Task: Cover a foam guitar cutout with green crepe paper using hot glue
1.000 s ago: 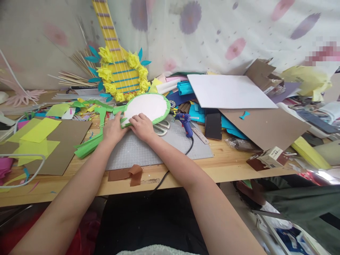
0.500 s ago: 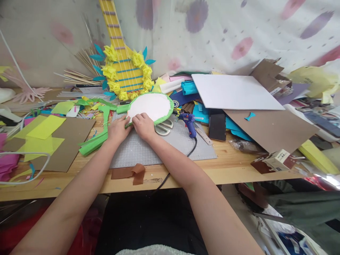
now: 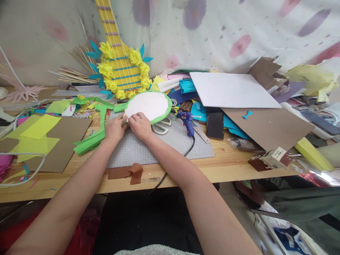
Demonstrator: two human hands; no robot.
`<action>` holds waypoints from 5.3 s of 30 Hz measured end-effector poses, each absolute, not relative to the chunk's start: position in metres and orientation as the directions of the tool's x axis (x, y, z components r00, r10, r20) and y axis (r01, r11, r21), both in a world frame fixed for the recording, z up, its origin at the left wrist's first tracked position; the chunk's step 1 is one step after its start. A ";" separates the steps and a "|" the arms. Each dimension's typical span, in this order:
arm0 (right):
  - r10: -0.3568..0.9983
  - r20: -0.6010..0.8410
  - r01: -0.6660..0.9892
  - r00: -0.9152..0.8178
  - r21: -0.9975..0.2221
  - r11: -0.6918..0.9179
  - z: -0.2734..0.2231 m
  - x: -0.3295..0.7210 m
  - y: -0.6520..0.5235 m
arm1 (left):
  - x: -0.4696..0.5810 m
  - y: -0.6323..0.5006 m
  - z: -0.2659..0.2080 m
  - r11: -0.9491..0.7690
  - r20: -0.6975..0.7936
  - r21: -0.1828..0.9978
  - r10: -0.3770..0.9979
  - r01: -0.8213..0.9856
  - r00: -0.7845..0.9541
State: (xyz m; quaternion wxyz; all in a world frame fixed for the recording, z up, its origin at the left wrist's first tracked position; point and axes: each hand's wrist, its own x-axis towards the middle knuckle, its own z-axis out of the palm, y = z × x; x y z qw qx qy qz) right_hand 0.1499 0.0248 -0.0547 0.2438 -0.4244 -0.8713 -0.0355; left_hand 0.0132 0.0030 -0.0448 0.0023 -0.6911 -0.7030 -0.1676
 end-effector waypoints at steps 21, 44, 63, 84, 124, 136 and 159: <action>0.766 0.433 0.785 -0.476 -0.185 0.592 -0.048 0.165 0.028 | 0.013 0.008 -0.027 0.118 0.141 0.282 0.977 0.952 -0.163; 0.762 0.195 0.727 -0.618 -0.226 0.648 -0.023 0.193 0.042 | 0.014 0.014 -0.007 0.148 0.034 0.247 0.986 0.958 -0.161; 0.908 0.242 0.913 -0.341 -0.147 0.381 -0.003 0.244 0.012 | 0.008 0.009 0.006 0.126 -0.001 0.332 0.991 0.935 -0.133; 0.953 0.024 0.952 -0.303 -0.022 0.304 -0.030 0.249 0.013 | -0.019 0.022 0.014 0.164 0.060 0.194 0.982 0.967 -0.179; 0.869 -0.026 0.862 -0.494 0.119 0.493 0.009 0.251 -0.003 | -0.005 0.026 0.016 -0.372 0.106 0.284 0.928 0.884 0.357; 0.853 -0.042 0.846 -0.520 0.116 0.521 0.001 0.231 0.012 | -0.007 0.031 0.017 -0.403 0.074 0.276 0.914 0.873 0.399; 0.840 -0.061 0.827 -0.539 0.153 0.541 0.001 0.233 0.020 | -0.008 0.033 0.017 -0.415 0.050 0.225 0.908 0.882 0.415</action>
